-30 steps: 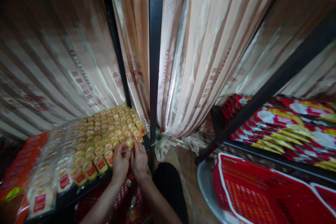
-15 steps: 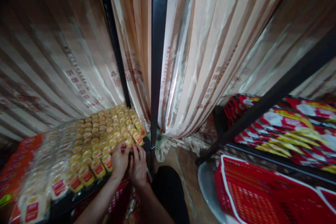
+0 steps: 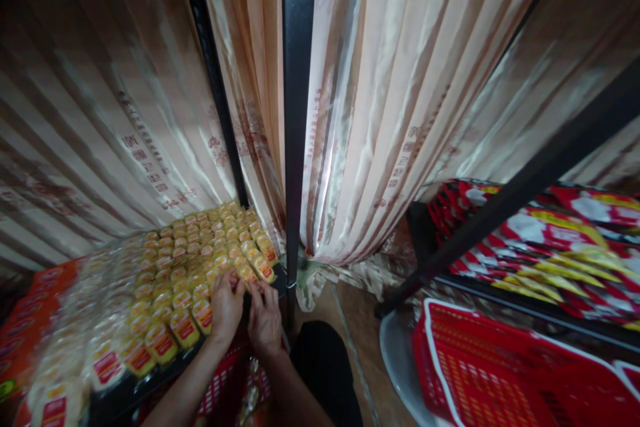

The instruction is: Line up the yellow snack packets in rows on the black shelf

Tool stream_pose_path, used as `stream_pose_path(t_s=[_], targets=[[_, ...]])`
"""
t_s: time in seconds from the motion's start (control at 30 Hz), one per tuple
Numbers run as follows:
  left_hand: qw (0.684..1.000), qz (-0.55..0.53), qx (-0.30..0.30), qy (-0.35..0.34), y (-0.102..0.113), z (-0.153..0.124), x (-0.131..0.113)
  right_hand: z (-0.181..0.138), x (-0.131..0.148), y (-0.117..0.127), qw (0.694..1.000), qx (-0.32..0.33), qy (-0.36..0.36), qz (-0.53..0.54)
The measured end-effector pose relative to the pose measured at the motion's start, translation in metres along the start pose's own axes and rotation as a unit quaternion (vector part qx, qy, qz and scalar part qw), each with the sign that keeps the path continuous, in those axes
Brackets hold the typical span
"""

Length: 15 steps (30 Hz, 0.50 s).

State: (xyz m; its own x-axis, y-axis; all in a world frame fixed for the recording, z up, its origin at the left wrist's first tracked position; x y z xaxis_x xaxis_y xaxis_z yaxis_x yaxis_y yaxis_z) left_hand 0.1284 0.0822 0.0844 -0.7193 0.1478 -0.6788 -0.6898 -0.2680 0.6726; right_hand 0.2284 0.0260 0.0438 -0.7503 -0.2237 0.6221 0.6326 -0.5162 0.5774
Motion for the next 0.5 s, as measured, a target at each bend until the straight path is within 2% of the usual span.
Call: stream_pose_path(t_s=[0.2, 0.3, 0.37, 0.43, 0.5], targets=[[1.000, -0.015, -0.003, -0.027, 0.004, -0.016, -0.007, -0.002, -0.002, 0.000, 1.000, -0.001, -0.002, -0.002], [0.998, -0.025, 0.041, -0.045, -0.004, -0.029, -0.008, -0.005, -0.003, 0.003, 1.000, -0.012, 0.015, -0.001], [0.996, -0.032, 0.070, -0.050, -0.012, -0.036, -0.007, -0.005, -0.007, 0.008, 0.999, -0.043, 0.011, -0.022], [0.994, -0.028, 0.088, -0.053, -0.019, -0.039, -0.004, -0.005, -0.012, 0.013, 0.996, -0.073, 0.000, -0.050], [0.993, -0.020, 0.099, -0.058, -0.025, -0.039, -0.002, -0.003, -0.016, 0.011, 0.995, -0.077, 0.007, -0.068]])
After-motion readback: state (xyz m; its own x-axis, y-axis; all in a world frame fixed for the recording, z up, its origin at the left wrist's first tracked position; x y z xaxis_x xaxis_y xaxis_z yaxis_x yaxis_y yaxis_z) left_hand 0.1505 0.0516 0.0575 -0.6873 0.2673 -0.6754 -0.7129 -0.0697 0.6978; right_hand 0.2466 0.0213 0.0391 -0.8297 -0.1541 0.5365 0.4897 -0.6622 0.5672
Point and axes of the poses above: each hand's wrist, its own z-axis towards the middle knuckle, its own y-axis out of the back of the hand, x = y × z, the point moved 6 cm from there along z, towards the middle knuckle, and after that the axes turned 1 degree about -x, right-handed, at the moved point
